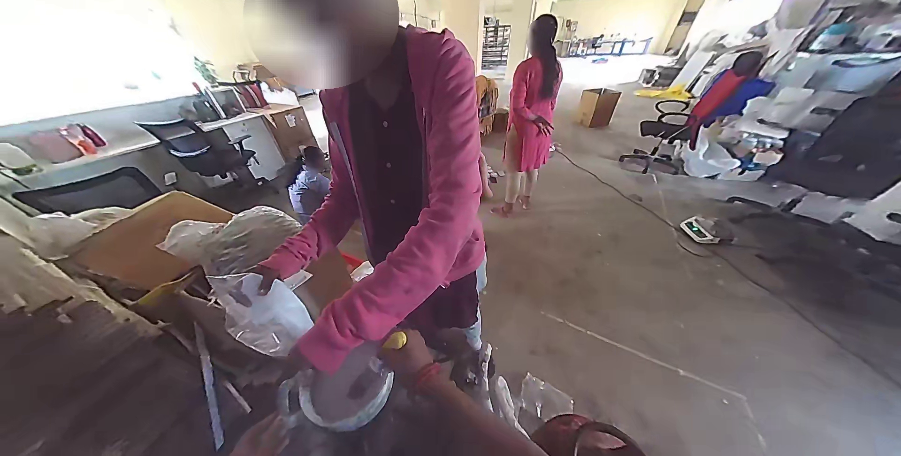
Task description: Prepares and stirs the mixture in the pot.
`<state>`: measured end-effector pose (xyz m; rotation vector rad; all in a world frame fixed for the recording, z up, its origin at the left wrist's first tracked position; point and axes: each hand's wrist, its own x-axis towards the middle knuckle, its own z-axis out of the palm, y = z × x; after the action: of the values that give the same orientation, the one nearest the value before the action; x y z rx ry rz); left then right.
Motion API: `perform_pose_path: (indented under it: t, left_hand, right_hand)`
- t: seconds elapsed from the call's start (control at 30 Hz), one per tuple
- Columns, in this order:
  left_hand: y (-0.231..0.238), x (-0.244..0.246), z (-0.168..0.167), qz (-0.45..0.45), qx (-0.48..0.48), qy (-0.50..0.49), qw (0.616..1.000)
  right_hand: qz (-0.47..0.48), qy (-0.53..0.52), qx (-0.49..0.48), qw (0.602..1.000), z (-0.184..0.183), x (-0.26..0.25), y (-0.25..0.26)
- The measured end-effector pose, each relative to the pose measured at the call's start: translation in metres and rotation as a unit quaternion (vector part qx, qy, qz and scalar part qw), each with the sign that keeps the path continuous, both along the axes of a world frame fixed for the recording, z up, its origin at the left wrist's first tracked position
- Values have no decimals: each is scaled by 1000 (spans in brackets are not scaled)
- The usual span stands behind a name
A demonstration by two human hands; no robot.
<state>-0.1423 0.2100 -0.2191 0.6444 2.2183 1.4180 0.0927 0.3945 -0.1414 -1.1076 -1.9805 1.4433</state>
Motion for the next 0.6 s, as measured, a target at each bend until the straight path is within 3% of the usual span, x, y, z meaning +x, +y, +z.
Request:
perform_pose_path:
  t: [0.1, 0.3, 0.47, 0.6]
  left_hand:
    - [2, 4, 6, -1, -17, 8, 1000]
    - [0, -1, -1, 8, 17, -28, 999]
    - [3, 3, -1, 16, 13, -29, 999]
    - [4, 1, 0, 22, 19, -42, 999]
  right_hand:
    - [-47, 4, 1, 999, -2, -8, -2]
    - [27, 10, -23, 999, -5, -6, -7]
    - [-41, 10, 6, 999, -7, -4, 8]
    - [28, 23, 23, 999, -11, -13, 5]
